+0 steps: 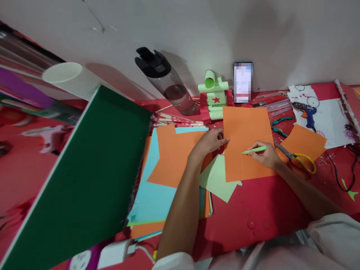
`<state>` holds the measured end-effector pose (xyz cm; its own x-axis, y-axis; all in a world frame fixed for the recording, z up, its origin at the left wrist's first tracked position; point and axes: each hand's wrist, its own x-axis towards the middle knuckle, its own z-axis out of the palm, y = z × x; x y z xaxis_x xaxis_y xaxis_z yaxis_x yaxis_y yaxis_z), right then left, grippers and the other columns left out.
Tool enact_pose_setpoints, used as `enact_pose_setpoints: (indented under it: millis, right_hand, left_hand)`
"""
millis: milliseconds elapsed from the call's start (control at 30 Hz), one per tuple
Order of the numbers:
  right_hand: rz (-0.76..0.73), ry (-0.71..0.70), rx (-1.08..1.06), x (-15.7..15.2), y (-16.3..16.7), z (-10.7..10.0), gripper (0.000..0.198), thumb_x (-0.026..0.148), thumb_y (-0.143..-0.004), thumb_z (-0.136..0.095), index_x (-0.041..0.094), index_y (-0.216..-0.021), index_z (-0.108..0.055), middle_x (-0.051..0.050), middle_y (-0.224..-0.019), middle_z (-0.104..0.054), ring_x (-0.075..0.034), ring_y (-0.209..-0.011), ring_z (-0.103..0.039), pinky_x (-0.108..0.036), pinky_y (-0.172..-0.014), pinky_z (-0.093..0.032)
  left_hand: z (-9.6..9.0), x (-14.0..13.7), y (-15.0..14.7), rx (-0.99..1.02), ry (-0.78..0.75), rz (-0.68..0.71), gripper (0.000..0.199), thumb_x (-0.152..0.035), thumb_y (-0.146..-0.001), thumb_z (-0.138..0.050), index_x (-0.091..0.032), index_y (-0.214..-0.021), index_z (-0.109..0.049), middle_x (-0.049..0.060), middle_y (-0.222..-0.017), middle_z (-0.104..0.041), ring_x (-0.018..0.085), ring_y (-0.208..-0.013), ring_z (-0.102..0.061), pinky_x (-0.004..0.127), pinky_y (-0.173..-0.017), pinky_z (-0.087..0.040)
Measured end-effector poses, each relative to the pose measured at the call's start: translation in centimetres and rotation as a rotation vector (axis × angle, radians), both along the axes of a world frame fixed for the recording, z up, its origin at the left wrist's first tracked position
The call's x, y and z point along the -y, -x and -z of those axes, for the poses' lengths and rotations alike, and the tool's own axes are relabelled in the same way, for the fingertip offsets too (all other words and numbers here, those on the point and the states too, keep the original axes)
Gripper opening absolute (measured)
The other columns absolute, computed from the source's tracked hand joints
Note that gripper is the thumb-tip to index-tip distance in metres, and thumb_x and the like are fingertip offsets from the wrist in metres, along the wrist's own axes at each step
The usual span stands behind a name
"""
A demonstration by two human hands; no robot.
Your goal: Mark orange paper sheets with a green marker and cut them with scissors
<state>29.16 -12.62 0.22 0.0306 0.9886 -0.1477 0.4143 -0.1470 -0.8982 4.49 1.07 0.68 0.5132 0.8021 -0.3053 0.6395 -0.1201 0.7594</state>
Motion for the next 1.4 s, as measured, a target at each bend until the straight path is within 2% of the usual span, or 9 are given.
enact_pose_setpoints:
  millis: [133, 400, 633, 900, 1133, 1333, 1400]
  right_hand:
    - [-0.004, -0.005, 0.002, -0.1, -0.1, 0.1, 0.017, 0.04, -0.084, -0.075, 0.023, -0.087, -0.076, -0.002, -0.073, -0.075, -0.016, -0.061, -0.062, -0.026, -0.055, -0.043]
    - [0.083, -0.037, -0.035, -0.8, 0.2, 0.4, 0.024, 0.047, -0.09, -0.074, 0.024, -0.095, -0.076, -0.003, -0.082, -0.078, -0.018, -0.069, -0.069, -0.027, -0.06, -0.05]
    - [0.087, -0.035, -0.071, -1.0, 0.4, 0.3, 0.024, 0.047, -0.09, -0.073, 0.025, -0.1, -0.076, -0.005, -0.093, -0.082, -0.021, -0.082, -0.077, -0.03, -0.073, -0.058]
    - [0.072, -0.027, -0.019, -0.9, 0.2, 0.4, 0.024, 0.046, -0.088, -0.075, 0.023, -0.094, -0.076, -0.002, -0.077, -0.077, -0.018, -0.067, -0.069, -0.027, -0.06, -0.052]
    - [0.103, -0.011, -0.136, -1.2, 0.4, 0.3, 0.026, 0.047, -0.088, -0.074, 0.024, -0.101, -0.075, -0.005, -0.097, -0.082, -0.021, -0.084, -0.078, -0.031, -0.077, -0.06]
    - [0.07, -0.013, -0.031, -1.0, 0.2, 0.3, 0.023, 0.045, -0.087, -0.075, 0.023, -0.091, -0.075, -0.002, -0.072, -0.074, -0.018, -0.066, -0.069, -0.028, -0.062, -0.053]
    - [0.067, -0.014, -0.045, -0.9, 0.2, 0.3, 0.024, 0.046, -0.087, -0.075, 0.022, -0.091, -0.075, -0.002, -0.072, -0.074, -0.018, -0.065, -0.068, -0.028, -0.062, -0.052]
  left_hand:
    - [0.0, 0.0, 0.0, 0.005, 0.015, -0.008, 0.025, -0.038, -0.091, -0.068, -0.023, -0.078, -0.053, 0.002, -0.072, -0.071, 0.016, -0.058, -0.059, 0.03, -0.055, -0.035]
    - [0.0, 0.1, 0.0, -0.015, 0.011, -0.01, 0.026, -0.038, -0.091, -0.069, -0.023, -0.078, -0.053, 0.002, -0.071, -0.07, 0.016, -0.057, -0.059, 0.029, -0.055, -0.034]
    - [0.0, 0.0, 0.0, -0.014, 0.001, -0.007, 0.027, -0.038, -0.091, -0.068, -0.023, -0.076, -0.052, 0.003, -0.072, -0.071, 0.016, -0.058, -0.058, 0.03, -0.055, -0.035]
    - [0.0, 0.1, 0.0, -0.004, -0.001, -0.008, 0.025, -0.038, -0.091, -0.068, -0.023, -0.078, -0.053, 0.003, -0.071, -0.071, 0.016, -0.058, -0.058, 0.029, -0.055, -0.035]
    - [0.0, 0.0, 0.0, 0.014, 0.007, 0.0, 0.028, -0.039, -0.092, -0.068, -0.023, -0.076, -0.052, 0.003, -0.071, -0.07, 0.016, -0.057, -0.058, 0.03, -0.055, -0.036]
    - [-0.1, 0.1, 0.0, 0.017, 0.014, -0.01, 0.025, -0.037, -0.091, -0.069, -0.023, -0.077, -0.053, 0.003, -0.072, -0.07, 0.016, -0.058, -0.058, 0.03, -0.055, -0.035]
    - [-0.2, 0.2, 0.0, 0.026, 0.025, -0.016, 0.025, -0.036, -0.091, -0.069, -0.023, -0.077, -0.054, 0.002, -0.07, -0.07, 0.016, -0.057, -0.058, 0.03, -0.055, -0.034]
